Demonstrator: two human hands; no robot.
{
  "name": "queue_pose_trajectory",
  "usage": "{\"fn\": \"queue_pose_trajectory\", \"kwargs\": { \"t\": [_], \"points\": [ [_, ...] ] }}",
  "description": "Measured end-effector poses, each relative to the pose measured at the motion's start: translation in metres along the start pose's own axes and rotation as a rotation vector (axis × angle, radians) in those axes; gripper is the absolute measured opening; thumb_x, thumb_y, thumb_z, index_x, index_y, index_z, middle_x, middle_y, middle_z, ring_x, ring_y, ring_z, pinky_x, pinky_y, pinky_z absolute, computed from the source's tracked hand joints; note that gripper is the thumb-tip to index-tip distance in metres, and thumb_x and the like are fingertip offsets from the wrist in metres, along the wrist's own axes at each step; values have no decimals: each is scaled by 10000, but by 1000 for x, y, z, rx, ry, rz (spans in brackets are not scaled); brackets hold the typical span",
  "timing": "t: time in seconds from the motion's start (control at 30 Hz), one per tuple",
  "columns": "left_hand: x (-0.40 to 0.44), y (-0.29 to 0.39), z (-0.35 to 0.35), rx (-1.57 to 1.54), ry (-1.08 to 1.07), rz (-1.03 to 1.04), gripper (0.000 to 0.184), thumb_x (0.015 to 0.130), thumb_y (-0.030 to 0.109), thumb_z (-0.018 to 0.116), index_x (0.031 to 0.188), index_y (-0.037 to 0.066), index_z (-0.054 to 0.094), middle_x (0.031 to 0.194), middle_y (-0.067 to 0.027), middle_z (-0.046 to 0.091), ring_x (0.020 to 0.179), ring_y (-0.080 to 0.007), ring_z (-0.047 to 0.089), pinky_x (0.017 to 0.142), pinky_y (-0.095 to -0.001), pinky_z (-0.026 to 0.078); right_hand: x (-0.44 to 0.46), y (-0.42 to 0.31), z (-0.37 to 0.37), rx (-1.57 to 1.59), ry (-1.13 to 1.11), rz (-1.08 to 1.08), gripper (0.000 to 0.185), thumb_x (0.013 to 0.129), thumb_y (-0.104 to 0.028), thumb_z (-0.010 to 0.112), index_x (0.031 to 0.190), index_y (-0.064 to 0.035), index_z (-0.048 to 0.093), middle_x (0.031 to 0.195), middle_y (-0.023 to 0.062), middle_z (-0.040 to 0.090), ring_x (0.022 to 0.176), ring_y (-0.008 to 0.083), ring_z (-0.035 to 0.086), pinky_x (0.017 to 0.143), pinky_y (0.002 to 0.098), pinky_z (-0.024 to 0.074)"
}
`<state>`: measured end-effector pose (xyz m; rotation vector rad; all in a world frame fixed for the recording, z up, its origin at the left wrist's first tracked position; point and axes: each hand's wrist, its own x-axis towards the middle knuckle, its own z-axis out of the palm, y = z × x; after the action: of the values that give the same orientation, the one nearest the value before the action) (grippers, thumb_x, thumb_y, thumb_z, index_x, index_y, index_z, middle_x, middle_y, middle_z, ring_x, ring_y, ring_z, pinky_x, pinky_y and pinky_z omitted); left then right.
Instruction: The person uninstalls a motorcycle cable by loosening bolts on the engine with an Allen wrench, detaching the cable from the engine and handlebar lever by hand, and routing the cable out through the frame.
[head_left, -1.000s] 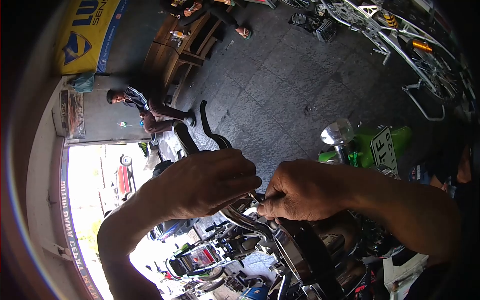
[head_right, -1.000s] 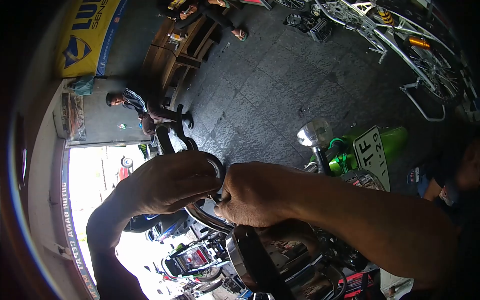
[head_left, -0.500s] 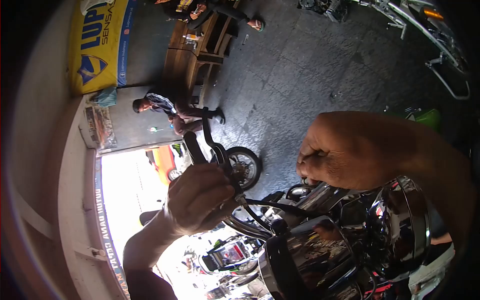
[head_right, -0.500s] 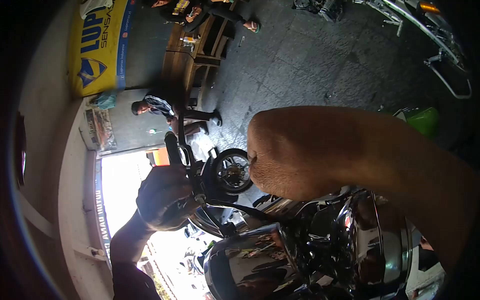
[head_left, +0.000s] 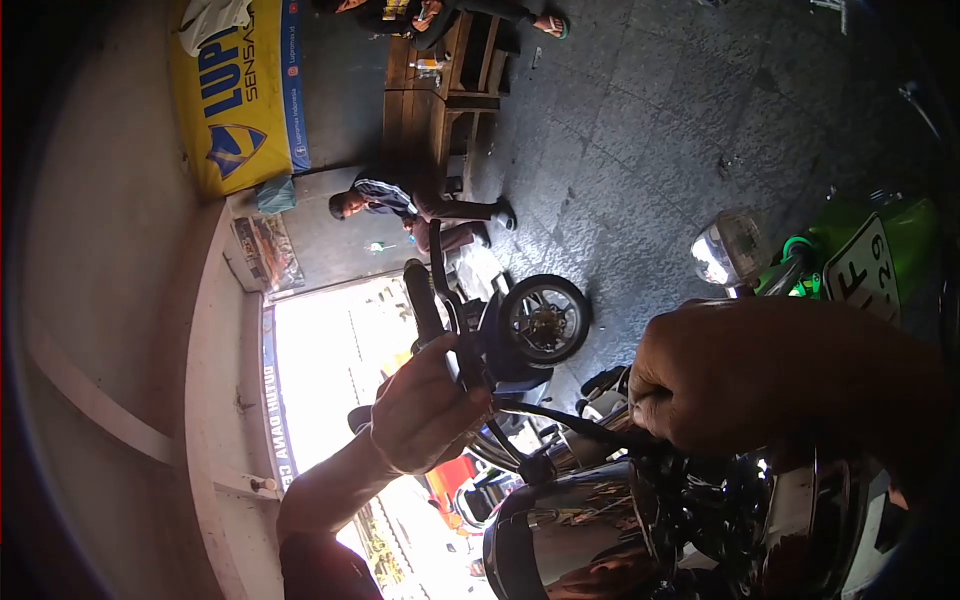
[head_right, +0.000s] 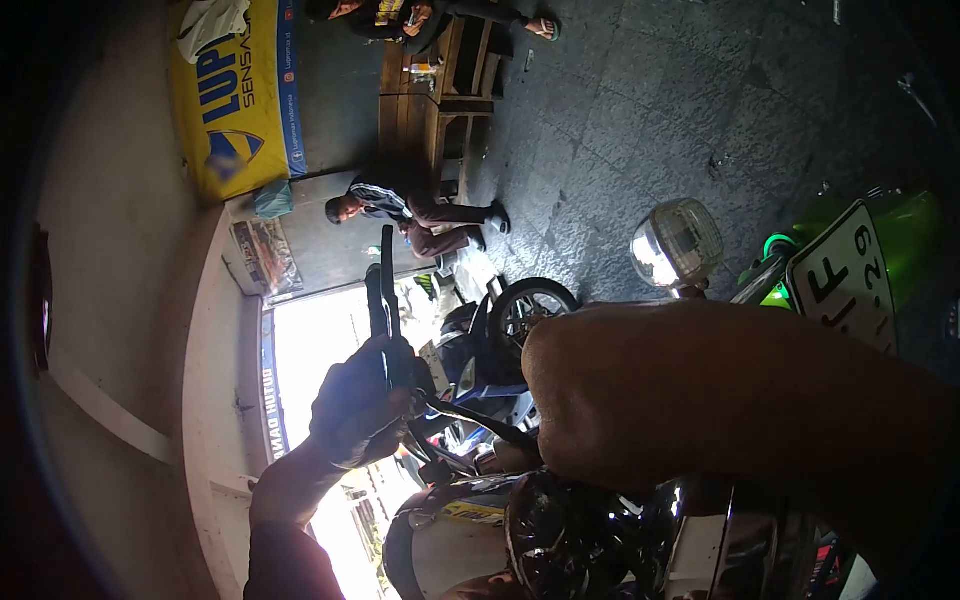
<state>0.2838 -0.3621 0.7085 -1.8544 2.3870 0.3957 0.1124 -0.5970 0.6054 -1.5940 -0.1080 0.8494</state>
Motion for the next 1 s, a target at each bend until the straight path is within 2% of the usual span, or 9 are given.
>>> {"fn": "queue_pose_trajectory", "kwargs": {
  "t": [0.13, 0.47, 0.6, 0.67, 0.7, 0.77, 0.9, 0.97, 1.0],
  "points": [
    [-9, -7, 4, -53, 42, 71, 273, 802, -132, 618, 1049, -16, 625, 743, -111, 625, 668, -193, 630, 910, -459, 527, 2, 9, 2, 11, -23, -39, 316, 954, -243, 536, 1007, 24, 697, 778, 142, 700, 700, 199, 688, 690, 372, 540],
    [13, 3, -5, 33, -55, 82, 256, 826, -93, 626, 1076, -40, 616, 797, -117, 634, 602, -209, 598, 891, -443, 535, 4, 17, 5, 17, -54, -62, 310, 955, -237, 534, 991, 26, 696, 761, 133, 693, 686, 186, 678, 677, 372, 535],
    [8, 3, -4, -23, -95, 31, 280, 825, -53, 666, 1097, -4, 615, 799, -97, 635, 678, -234, 622, 924, -487, 526, 7, 22, 8, 21, -59, -68, 309, 955, -235, 533, 986, 26, 695, 756, 131, 691, 682, 182, 675, 673, 372, 534],
    [7, 4, 4, -44, 66, -107, 298, 702, 11, 802, 968, 29, 670, 763, -61, 569, 616, -208, 589, 895, -494, 543, 10, 26, 8, 33, -53, -98, 308, 955, -234, 533, 982, 26, 695, 752, 129, 690, 679, 179, 672, 670, 372, 533],
    [7, 2, 7, -46, 59, -107, 298, 702, 11, 802, 968, 29, 670, 763, -61, 569, 616, -208, 589, 895, -494, 543, 12, 29, 8, 42, -52, -115, 307, 955, -233, 532, 980, 26, 695, 751, 128, 689, 678, 178, 671, 669, 371, 533],
    [5, -3, 13, -259, 177, -103, 312, 715, 22, 809, 974, 40, 636, 842, -85, 574, 628, -237, 595, 897, -503, 529, 15, 32, 9, 56, -47, -147, 306, 956, -232, 532, 977, 27, 694, 747, 126, 688, 675, 175, 669, 666, 371, 532],
    [-10, -5, 15, -234, 204, -116, 276, 733, 19, 805, 936, 46, 621, 848, -85, 554, 684, -243, 608, 905, -516, 528, 18, 35, 7, 70, -29, -205, 304, 956, -229, 531, 970, 27, 694, 740, 123, 685, 669, 169, 664, 661, 371, 530],
    [-10, 0, 9, -132, 86, -148, 349, 733, -36, 786, 1016, 62, 607, 913, -87, 594, 844, -253, 608, 910, -537, 535, 19, 35, 6, 76, -21, -231, 303, 956, -228, 530, 966, 27, 693, 736, 121, 684, 666, 167, 662, 658, 371, 529],
    [-8, 0, 10, -131, 88, -148, 349, 733, -36, 786, 1016, 62, 607, 913, -87, 594, 844, -253, 608, 910, -537, 535, 20, 35, 6, 78, -17, -243, 303, 956, -227, 530, 964, 28, 693, 735, 120, 683, 665, 165, 661, 656, 371, 529]
  ]
}}
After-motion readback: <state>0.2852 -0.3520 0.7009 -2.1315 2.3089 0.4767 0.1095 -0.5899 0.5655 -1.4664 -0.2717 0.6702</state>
